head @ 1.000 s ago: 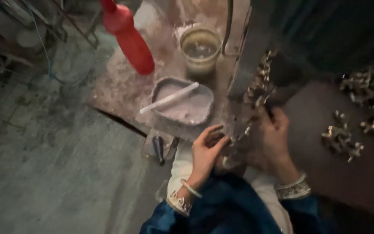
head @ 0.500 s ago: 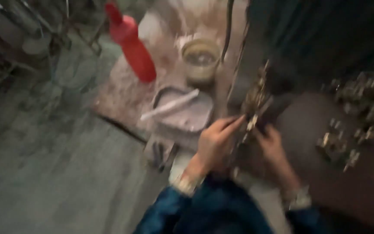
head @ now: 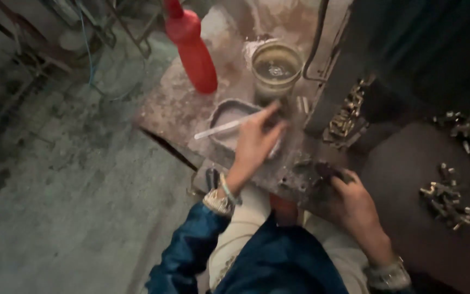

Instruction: The person sits at a workshop bench and processes small brass castings one at a time, dipping them in a tray of slurry and holding them against a bench machine to finish them, placing finished pieces on the table beside a pile of similar parts.

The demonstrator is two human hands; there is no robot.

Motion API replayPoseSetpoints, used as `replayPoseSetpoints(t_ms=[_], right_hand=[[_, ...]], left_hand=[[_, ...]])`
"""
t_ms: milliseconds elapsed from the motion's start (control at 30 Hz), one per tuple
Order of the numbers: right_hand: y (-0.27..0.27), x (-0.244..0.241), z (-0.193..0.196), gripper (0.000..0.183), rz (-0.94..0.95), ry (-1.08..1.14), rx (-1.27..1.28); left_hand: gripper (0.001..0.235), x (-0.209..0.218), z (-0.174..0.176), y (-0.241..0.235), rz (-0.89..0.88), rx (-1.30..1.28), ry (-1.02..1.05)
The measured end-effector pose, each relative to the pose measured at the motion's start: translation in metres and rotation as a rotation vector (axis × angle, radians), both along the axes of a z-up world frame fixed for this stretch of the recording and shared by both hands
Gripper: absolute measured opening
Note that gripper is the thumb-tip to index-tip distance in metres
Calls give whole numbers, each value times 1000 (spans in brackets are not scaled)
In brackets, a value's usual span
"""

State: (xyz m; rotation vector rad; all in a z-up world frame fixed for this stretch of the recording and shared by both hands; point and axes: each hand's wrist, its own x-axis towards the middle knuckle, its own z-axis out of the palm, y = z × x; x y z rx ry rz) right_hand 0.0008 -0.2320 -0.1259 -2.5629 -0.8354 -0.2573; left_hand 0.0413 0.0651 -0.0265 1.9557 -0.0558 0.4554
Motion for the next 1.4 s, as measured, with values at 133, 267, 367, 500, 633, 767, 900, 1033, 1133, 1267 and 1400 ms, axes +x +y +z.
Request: replayPoseSetpoints(t_ms=[133,267,367,500,633,767,900,1033,1133,1267,1400], right_hand=[[17,7,-19,39,-89,74,-80],[16,11,-25,26,-342,330,87],[10,29,-29,28,-306,653,723],[42,32,46,26,-192,661,1281],[48,43,15,27,-193,468,1376],[6,71,-9,23,-39,521,1134],[5,70,13,18,-57,746,1129],[56,38,23,22,-170,452,1306],[59,38,44,26,-184,496,1271],[61,37,34,31,-244,585,1227],[67,37,37,39,-224,422,1137]], left_hand=[[37,-17,-4,-13,58,-28,2],[32,-45,-46,-54,-183,16,-50],[33,-49,-32,-83,-210,-36,-73],[31,-37,7,-98,-128,-144,-163],[30,-29,10,-88,-188,-223,-88],[32,-39,-28,-82,-175,-176,-84],[38,-78,-105,-124,-430,183,65],[48,-43,-158,-235,-624,424,-52],[48,-14,-145,-294,-649,526,-292],[31,2,-122,-315,-673,599,-490],[37,-23,-124,-285,-603,93,-178]])
